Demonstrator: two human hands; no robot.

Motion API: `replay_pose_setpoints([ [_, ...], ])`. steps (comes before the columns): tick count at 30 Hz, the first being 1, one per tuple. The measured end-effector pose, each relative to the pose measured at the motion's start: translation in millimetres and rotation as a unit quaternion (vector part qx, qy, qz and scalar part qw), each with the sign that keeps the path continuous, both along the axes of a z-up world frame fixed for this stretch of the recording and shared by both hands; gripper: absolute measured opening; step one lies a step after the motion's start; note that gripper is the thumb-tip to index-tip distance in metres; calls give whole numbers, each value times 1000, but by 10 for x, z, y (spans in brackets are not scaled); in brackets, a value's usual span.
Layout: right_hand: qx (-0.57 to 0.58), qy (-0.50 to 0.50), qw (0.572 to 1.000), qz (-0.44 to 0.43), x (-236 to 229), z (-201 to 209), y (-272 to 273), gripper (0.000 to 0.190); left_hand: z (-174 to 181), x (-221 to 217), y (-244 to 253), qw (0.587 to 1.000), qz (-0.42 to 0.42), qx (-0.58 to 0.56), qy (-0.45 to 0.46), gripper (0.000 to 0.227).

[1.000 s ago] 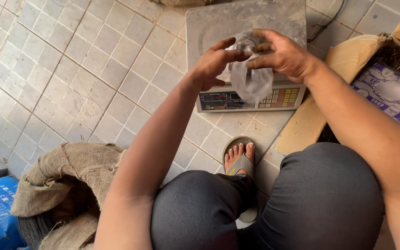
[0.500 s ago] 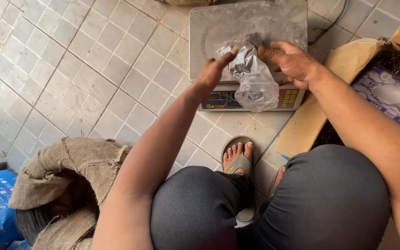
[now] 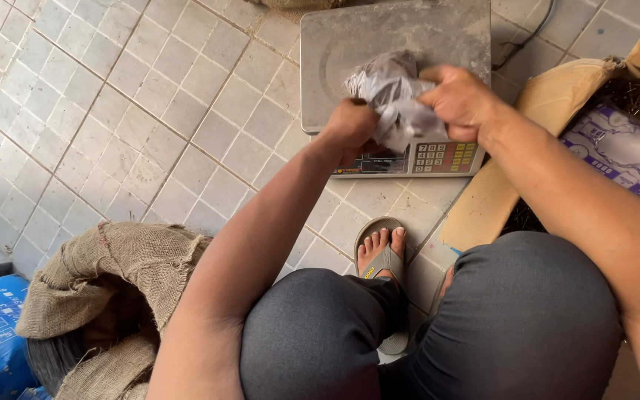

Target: The person scoops nails from a cardboard box into a small plastic bag, then places the bag on a digital scale to weigh it. The person repeats this process multiple times, adjusting the contents of the bag to reach a target weight.

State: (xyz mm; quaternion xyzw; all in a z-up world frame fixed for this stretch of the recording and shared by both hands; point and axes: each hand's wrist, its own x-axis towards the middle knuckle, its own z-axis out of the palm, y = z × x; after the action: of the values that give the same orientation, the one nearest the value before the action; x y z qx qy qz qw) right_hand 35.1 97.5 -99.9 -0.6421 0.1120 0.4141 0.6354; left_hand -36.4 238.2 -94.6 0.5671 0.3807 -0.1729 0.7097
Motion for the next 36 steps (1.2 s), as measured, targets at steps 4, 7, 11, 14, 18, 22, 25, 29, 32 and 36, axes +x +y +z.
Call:
replay_pose_setpoints([
  [4, 108, -34, 988, -105, 76, 333, 106, 34, 88, 380, 112, 989, 134, -20, -66, 32],
  [7, 203, -90, 968, -117, 194, 405, 154, 20, 271, 572, 238, 977, 159, -2, -140, 34],
  [11, 260, -155, 950, -78, 231, 492, 179, 10, 241, 699, 317, 955, 231, -50, -176, 22],
  [14, 226, -135, 962, -66, 244, 441, 125, 6, 98, 632, 301, 965, 180, 8, -190, 16],
  [18, 33, -242, 964, 105, 176, 173, 30, 56, 108, 493, 370, 908, -53, 340, -238, 31],
  [22, -217, -288, 904, 228, 47, 93, 49, 116, -303, 454, 583, 817, -160, 466, -299, 46],
  [25, -289, -345, 853, 267, 54, -270, 112, 60, -496, 298, 521, 903, -195, 345, -167, 67],
  [29, -228, -403, 859, 218, 120, -566, 191, 55, -689, 217, 425, 897, -233, 361, -105, 74],
  [32, -181, -488, 837, 168, 201, -673, 220, 45, -627, 287, 233, 924, -172, 339, -47, 75],
  [36, -164, -513, 830, 146, 196, -599, 194, 35, -135, 264, 165, 957, -122, 264, 10, 78],
])
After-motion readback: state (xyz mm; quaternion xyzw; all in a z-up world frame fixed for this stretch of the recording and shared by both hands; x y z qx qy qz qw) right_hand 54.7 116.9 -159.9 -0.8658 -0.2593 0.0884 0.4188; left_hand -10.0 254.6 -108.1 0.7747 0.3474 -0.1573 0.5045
